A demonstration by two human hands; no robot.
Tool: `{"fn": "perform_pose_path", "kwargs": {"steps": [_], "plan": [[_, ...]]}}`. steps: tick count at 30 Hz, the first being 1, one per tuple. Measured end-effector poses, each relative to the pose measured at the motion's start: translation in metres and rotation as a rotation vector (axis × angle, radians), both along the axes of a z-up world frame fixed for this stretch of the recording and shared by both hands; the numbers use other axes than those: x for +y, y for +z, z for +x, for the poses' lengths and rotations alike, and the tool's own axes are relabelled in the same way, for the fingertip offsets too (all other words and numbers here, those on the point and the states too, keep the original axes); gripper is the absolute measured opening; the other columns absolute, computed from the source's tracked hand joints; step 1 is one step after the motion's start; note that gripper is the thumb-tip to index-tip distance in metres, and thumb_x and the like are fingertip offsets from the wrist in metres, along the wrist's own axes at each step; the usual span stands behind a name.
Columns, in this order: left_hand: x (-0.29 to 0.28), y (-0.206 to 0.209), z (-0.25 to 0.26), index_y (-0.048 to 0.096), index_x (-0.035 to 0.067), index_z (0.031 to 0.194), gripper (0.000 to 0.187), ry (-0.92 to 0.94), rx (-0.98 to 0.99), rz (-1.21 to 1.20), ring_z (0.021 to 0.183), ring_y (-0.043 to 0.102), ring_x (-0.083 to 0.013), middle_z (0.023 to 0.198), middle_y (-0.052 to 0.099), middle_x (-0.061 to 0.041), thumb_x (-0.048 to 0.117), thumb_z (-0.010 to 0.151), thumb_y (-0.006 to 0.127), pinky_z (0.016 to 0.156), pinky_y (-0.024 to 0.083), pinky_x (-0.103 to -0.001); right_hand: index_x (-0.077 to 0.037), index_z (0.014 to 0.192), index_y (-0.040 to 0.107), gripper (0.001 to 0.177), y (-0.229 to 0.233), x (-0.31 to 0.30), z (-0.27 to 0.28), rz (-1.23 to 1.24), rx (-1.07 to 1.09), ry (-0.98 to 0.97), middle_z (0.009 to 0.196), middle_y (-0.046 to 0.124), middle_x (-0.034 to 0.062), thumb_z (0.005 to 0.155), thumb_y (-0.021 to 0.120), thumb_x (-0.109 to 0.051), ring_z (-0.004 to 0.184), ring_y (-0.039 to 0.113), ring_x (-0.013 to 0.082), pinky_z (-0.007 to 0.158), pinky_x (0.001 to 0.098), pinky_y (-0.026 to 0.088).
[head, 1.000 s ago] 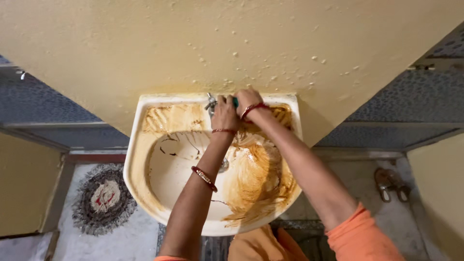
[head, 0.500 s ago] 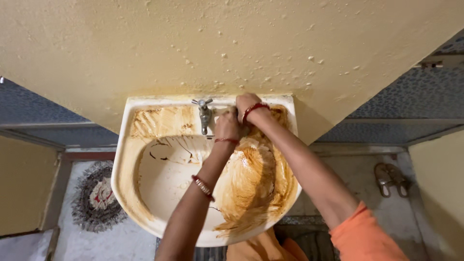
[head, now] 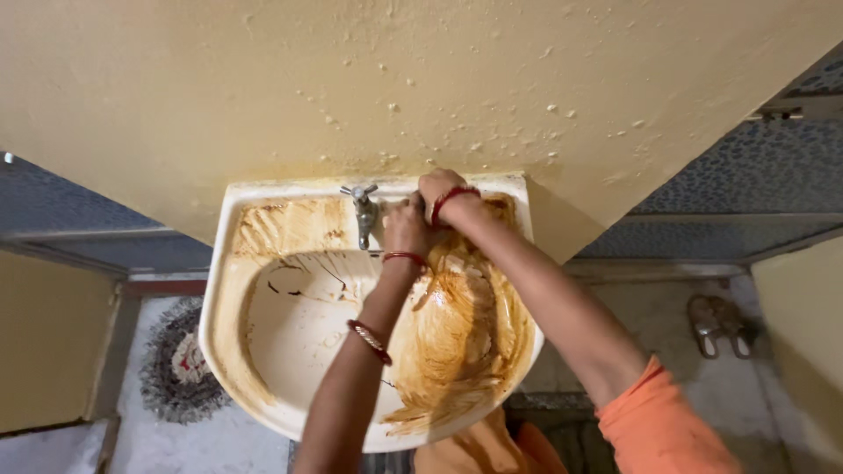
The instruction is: The person cleans a bathroom sink by applying soap from a bottle and scrubbing the basin and fixture with a small green brush.
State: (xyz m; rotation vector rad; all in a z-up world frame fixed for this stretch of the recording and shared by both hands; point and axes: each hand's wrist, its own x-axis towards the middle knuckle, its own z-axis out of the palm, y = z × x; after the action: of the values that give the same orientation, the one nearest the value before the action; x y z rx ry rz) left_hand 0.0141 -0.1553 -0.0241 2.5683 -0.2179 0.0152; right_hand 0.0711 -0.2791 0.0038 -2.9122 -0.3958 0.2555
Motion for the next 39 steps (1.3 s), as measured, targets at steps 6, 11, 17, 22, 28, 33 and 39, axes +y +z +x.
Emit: {"fn": "perform_pose_path", "kwargs": {"steps": [6, 11, 17, 22, 28, 33, 39], "plan": [[-0.013, -0.036, 0.009, 0.069, 0.004, 0.105, 0.043, 0.105, -0.123, 0.034, 0.096, 0.07, -0.041, 0.104, 0.07, -0.024, 0.04, 0.083, 0.078, 0.084, 0.059, -0.05, -0.001, 0.099, 0.076, 0.025, 0.056, 0.032, 0.026, -0.085, 0.072, 0.101, 0.108, 0.072, 0.0261, 0.074, 0.076, -0.007, 0.106, 0.072, 0.0369, 0.089, 0.0449, 0.06], [0.008, -0.023, 0.002, 0.066, 0.005, 0.114, 0.044, 0.148, -0.238, -0.27, 0.092, 0.069, -0.0447, 0.104, 0.071, -0.025, 0.03, 0.08, 0.075, 0.074, 0.057, -0.054, -0.003, 0.1, 0.076, 0.019, 0.041, 0.081, 0.019, 0.018, -0.147, 0.087, 0.109, 0.072, 0.0257, 0.083, 0.067, 0.0, 0.104, 0.071, 0.0403, 0.089, 0.0462, 0.059], [0.027, -0.006, -0.008, 0.063, 0.005, 0.122, 0.043, 0.285, -0.091, -0.369, 0.107, 0.068, -0.0419, 0.113, 0.071, -0.023, 0.033, 0.089, 0.072, 0.089, 0.056, -0.05, -0.003, 0.103, 0.075, 0.023, 0.023, 0.102, 0.019, 0.128, -0.06, 0.078, 0.113, 0.07, 0.0244, 0.081, 0.069, 0.0, 0.109, 0.067, 0.041, 0.094, 0.0477, 0.055], [0.023, -0.018, -0.004, 0.066, 0.001, 0.119, 0.047, 0.273, -0.299, -0.466, 0.111, 0.063, -0.0455, 0.118, 0.067, -0.027, 0.028, 0.083, 0.08, 0.089, 0.051, -0.052, -0.002, 0.109, 0.077, 0.028, 0.043, 0.099, 0.015, -0.047, 0.076, 0.121, 0.119, 0.07, 0.0244, 0.081, 0.076, -0.005, 0.108, 0.071, 0.0353, 0.095, 0.0423, 0.058], [0.029, -0.037, 0.006, 0.069, 0.002, 0.112, 0.054, 0.233, -0.068, -0.138, 0.101, 0.068, -0.0439, 0.106, 0.068, -0.028, 0.035, 0.074, 0.087, 0.087, 0.057, -0.05, -0.016, 0.104, 0.079, 0.023, 0.058, 0.109, 0.026, 0.156, -0.018, 0.049, 0.115, 0.073, 0.0168, 0.085, 0.071, -0.006, 0.105, 0.071, 0.0366, 0.091, 0.0459, 0.058], [0.027, -0.05, 0.008, 0.071, 0.001, 0.11, 0.05, 0.172, -0.388, -0.126, 0.091, 0.066, -0.0456, 0.1, 0.069, -0.029, 0.029, 0.072, 0.088, 0.08, 0.057, -0.053, -0.008, 0.099, 0.08, 0.022, 0.016, 0.101, 0.041, 0.045, 0.062, 0.178, 0.111, 0.073, 0.0212, 0.079, 0.071, -0.004, 0.108, 0.071, 0.0364, 0.095, 0.0448, 0.057], [0.029, -0.056, 0.012, 0.078, 0.007, 0.099, 0.037, 0.148, -0.291, -0.137, 0.089, 0.066, -0.0417, 0.097, 0.069, -0.026, 0.027, 0.069, 0.084, 0.079, 0.057, -0.051, -0.001, 0.098, 0.078, 0.024, 0.016, 0.09, 0.04, 0.031, 0.037, 0.222, 0.11, 0.071, 0.0242, 0.077, 0.069, -0.009, 0.11, 0.068, 0.038, 0.098, 0.0449, 0.054]]}}
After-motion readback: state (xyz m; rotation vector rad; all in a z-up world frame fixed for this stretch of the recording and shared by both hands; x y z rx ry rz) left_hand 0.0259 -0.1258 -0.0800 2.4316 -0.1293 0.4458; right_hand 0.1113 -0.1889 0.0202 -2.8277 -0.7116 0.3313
